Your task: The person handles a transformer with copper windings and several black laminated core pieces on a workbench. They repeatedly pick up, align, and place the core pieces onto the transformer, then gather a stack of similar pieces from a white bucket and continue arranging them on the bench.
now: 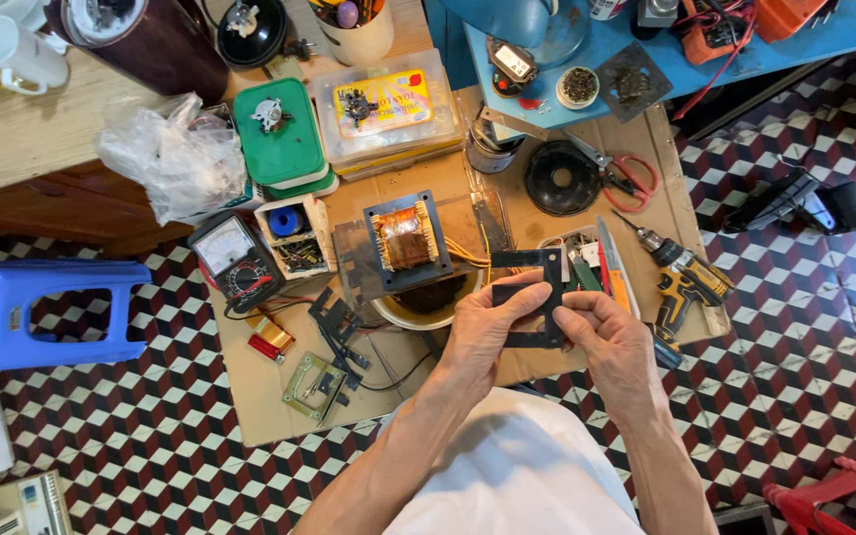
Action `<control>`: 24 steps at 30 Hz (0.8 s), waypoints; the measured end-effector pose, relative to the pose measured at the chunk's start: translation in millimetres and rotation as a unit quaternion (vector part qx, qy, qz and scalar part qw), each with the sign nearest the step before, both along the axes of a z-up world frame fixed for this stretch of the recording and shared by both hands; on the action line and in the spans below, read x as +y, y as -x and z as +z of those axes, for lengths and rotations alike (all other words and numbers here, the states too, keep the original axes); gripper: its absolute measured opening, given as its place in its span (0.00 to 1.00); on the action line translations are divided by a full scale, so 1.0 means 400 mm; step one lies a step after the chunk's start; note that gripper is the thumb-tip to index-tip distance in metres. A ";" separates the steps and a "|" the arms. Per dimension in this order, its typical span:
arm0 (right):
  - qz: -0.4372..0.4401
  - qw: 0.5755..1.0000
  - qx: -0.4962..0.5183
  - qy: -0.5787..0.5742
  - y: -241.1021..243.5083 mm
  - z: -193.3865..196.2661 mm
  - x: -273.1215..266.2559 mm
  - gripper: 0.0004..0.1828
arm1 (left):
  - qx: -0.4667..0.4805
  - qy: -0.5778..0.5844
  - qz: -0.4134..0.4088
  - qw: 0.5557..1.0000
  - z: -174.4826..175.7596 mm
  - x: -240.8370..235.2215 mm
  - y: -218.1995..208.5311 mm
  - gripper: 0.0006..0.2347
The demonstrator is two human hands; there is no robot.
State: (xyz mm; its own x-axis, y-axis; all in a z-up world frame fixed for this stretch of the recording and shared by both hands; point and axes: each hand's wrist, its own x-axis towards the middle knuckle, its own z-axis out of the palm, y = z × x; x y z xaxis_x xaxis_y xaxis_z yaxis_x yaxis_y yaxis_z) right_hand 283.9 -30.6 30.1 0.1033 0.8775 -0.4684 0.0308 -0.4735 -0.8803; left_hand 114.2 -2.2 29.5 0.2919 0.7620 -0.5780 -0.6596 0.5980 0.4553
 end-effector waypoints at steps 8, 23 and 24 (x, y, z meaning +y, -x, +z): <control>0.060 0.992 0.112 -0.001 0.011 0.008 0.016 0.13 | 0.074 0.018 0.017 0.997 0.048 -0.026 0.031 0.17; 0.065 0.992 0.103 -0.042 0.137 -0.058 0.237 0.13 | 0.538 -0.121 0.165 0.817 0.038 -0.046 0.243 0.20; 0.075 0.991 0.098 -0.047 0.149 -0.057 0.245 0.13 | 0.536 -0.116 0.153 0.822 0.026 -0.038 0.245 0.20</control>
